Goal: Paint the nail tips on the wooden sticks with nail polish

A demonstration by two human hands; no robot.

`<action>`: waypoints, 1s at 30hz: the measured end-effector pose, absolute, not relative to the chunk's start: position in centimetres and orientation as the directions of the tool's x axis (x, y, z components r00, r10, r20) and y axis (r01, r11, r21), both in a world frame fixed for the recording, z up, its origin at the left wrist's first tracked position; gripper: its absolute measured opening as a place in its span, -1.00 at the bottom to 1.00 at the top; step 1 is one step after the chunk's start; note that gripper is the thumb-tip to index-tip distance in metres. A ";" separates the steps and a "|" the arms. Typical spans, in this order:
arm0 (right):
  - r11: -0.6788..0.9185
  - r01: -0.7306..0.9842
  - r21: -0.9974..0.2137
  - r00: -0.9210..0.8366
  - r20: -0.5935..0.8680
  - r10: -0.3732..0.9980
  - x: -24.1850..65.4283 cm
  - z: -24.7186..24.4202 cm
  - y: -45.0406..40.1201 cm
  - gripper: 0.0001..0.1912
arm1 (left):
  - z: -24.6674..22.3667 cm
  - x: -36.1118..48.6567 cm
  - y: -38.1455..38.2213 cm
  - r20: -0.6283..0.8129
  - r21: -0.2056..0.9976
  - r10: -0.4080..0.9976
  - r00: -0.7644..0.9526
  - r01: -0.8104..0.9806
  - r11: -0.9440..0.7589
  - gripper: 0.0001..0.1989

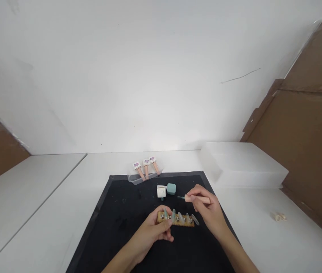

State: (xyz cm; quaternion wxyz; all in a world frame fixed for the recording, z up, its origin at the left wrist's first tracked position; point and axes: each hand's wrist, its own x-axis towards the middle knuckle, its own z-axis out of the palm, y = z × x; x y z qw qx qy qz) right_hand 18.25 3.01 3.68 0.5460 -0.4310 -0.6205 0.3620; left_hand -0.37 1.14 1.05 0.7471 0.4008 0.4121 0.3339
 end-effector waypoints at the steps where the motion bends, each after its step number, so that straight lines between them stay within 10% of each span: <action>1: 0.362 0.135 -0.922 -0.029 0.361 0.932 18.3 3.7 3.0 -0.87 | 0.7 -0.4 1.3 -0.347 0.889 0.838 0.421 -0.138 0.437 -0.70; 15: 0.322 0.101 -0.942 -0.047 0.318 0.947 18.5 4.3 2.8 -0.87 | -1.9 -1.3 2.9 0.091 0.878 0.975 0.204 0.445 -0.175 -0.74; 24: 0.288 0.080 -0.954 -0.053 0.285 0.957 18.7 4.5 2.6 -0.85 | 0.7 -3.8 3.7 -0.097 0.624 0.946 0.310 0.759 -0.185 -0.58; 30: 0.292 0.074 -0.954 -0.056 0.288 0.956 18.8 4.6 2.6 -0.85 | -1.3 -4.3 5.5 0.321 0.564 0.930 0.180 0.753 -0.340 -0.65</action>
